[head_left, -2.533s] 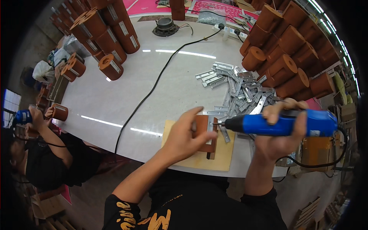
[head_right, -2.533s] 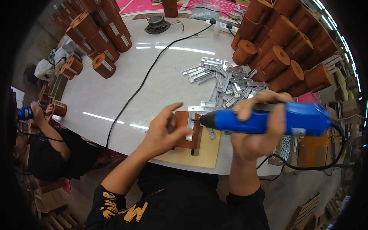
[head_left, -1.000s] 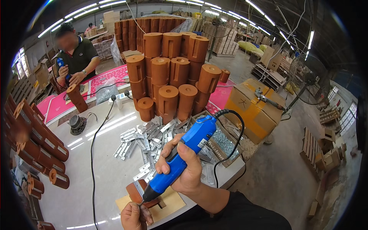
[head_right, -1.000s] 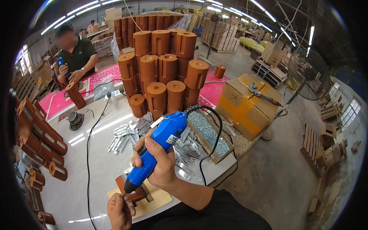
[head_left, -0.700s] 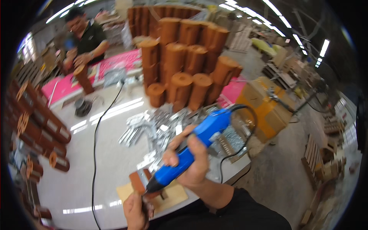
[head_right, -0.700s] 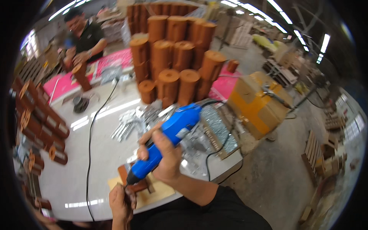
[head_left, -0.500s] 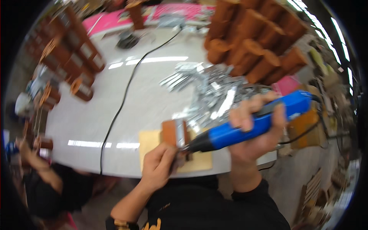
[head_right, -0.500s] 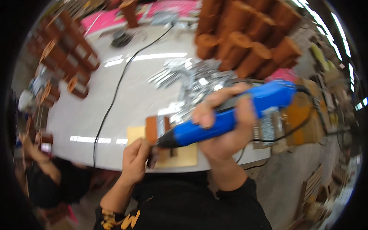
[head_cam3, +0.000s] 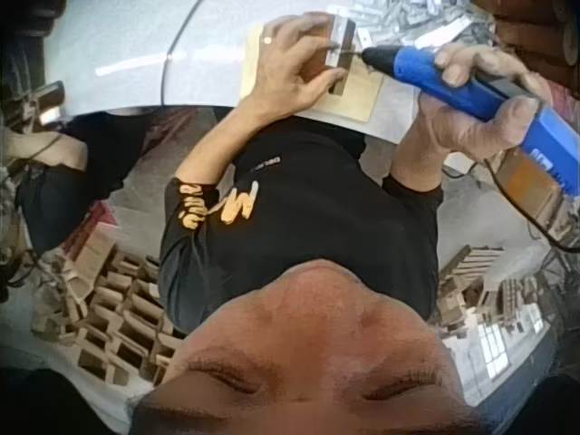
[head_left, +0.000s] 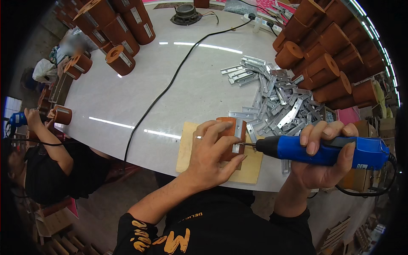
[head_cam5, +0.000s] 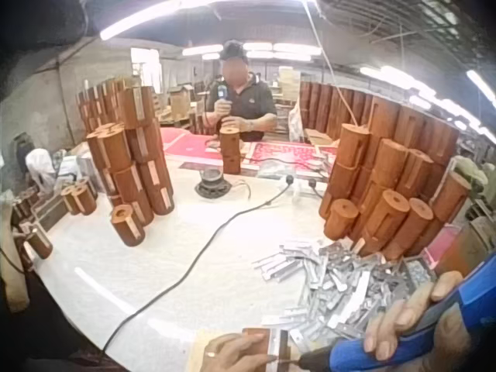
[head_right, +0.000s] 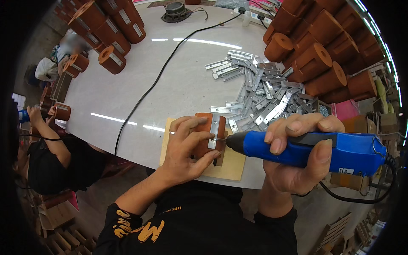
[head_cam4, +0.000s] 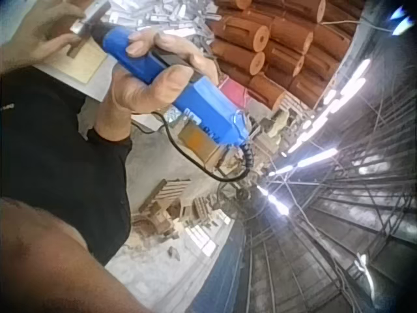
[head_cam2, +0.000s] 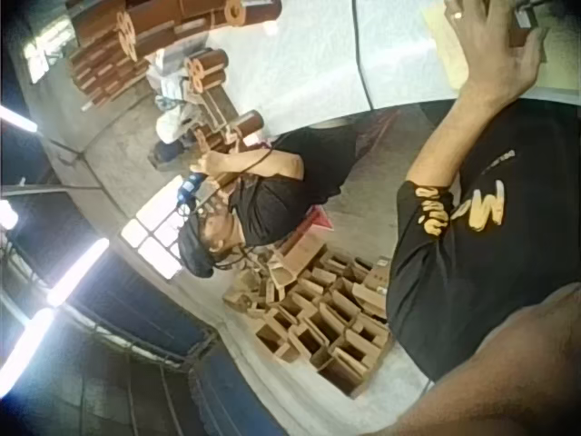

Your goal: Using an electric screwdriver to attach metal brackets to cylindrical wooden components on a workbench.

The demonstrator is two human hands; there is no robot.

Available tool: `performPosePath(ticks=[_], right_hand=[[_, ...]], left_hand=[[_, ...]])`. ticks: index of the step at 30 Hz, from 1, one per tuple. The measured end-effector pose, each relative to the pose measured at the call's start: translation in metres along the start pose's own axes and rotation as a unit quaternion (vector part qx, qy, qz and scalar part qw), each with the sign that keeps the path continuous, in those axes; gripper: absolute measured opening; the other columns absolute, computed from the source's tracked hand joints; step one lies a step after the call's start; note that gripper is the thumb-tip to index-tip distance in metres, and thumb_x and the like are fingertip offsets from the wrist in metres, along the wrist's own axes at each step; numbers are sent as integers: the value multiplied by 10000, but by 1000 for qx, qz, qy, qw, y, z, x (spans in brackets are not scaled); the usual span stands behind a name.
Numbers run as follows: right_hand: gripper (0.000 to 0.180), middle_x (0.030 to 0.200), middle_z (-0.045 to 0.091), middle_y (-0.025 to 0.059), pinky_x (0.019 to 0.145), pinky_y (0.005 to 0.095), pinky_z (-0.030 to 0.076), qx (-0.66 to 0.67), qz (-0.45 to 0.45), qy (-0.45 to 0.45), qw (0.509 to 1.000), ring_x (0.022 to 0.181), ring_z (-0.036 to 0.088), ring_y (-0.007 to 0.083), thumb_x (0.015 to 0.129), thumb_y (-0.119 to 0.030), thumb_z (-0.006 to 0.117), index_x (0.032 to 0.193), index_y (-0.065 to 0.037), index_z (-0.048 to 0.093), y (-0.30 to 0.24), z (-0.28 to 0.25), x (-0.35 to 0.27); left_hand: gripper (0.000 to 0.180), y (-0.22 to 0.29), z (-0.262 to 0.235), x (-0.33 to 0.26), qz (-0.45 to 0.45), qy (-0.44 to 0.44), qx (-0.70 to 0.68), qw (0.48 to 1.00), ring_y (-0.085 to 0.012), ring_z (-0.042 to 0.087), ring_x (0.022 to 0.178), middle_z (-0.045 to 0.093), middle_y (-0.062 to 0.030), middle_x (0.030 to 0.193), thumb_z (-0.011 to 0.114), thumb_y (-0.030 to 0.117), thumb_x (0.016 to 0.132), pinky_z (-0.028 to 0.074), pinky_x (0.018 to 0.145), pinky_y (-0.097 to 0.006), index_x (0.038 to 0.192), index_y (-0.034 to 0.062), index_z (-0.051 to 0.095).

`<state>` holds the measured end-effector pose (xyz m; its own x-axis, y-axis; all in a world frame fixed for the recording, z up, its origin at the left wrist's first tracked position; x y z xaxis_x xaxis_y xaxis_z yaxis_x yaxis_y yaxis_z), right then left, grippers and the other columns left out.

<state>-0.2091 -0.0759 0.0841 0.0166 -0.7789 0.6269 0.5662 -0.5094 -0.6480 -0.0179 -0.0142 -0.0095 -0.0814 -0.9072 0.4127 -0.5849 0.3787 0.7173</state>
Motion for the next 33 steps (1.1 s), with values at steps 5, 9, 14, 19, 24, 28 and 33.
performPosePath(ticks=[5, 9, 14, 19, 24, 28, 33], right_hand=[[310, 948, 616, 173, 607, 367, 528, -15, 11, -3, 1000, 634, 597, 196, 980, -281, 492, 1188, -63, 423, 6, 6, -2], [318, 939, 616, 181, 632, 381, 543, -8, 28, -5, 1000, 645, 608, 202, 967, -272, 533, 1182, -67, 418, 9, 10, -1], [344, 935, 619, 188, 644, 390, 552, -5, 52, -9, 999, 652, 614, 206, 943, -250, 594, 1182, -78, 416, 13, 16, -3], [375, 904, 622, 172, 608, 375, 549, -37, 58, -1, 998, 615, 605, 194, 924, -269, 629, 1172, -82, 417, 15, 23, -2], [394, 850, 614, 132, 589, 360, 544, -87, 61, -2, 994, 582, 592, 173, 901, -300, 668, 1121, -87, 422, 13, 33, -1], [414, 837, 609, 120, 586, 353, 538, -80, 71, -8, 994, 577, 588, 171, 881, -302, 702, 1098, -89, 422, 16, 36, -1], [430, 837, 605, 123, 590, 351, 534, -77, 86, -26, 993, 571, 584, 174, 870, -303, 718, 1099, -91, 421, 18, 38, 1]], left_hand=[[315, -4, 11, 2, -15, 3, -4, 1000, -415, 368, 1302, 489, -182, 1319, 782, 160, 702, 284, 1031, -482, 981, 96, 651], [270, -6, 14, 3, -31, 3, 6, 1000, -435, 303, 1360, 452, -213, 1383, 771, 141, 720, 267, 1074, -495, 965, 108, 661], [220, -13, 20, 0, -33, 20, -20, 999, -465, 275, 1380, 424, -251, 1399, 735, 109, 741, 257, 1092, -512, 945, 92, 655], [190, -17, 24, -2, -27, 43, -57, 997, -465, 315, 1363, 401, -263, 1406, 709, 50, 735, 297, 1089, -510, 908, 49, 630], [182, -16, 24, 0, -11, 51, -70, 996, -482, 350, 1322, 394, -277, 1381, 715, 50, 737, 310, 1060, -515, 887, 28, 615], [189, -17, 23, 0, -12, 50, -72, 996, -479, 357, 1313, 396, -275, 1369, 720, 49, 727, 312, 1054, -518, 876, 25, 606], [214, -19, 24, 0, -13, 50, -77, 996, -477, 354, 1309, 389, -270, 1368, 727, 54, 718, 312, 1050, -523, 892, 32, 605]])
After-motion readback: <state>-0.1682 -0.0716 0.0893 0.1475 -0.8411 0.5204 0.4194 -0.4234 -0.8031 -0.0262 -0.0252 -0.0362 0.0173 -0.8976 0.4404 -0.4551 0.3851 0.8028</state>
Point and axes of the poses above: each hand's wrist, its own x-axis towards the middle knuckle, its own z-axis out of the palm, y = z × x, the point moved 5 cm from there along x, towards the middle knuckle
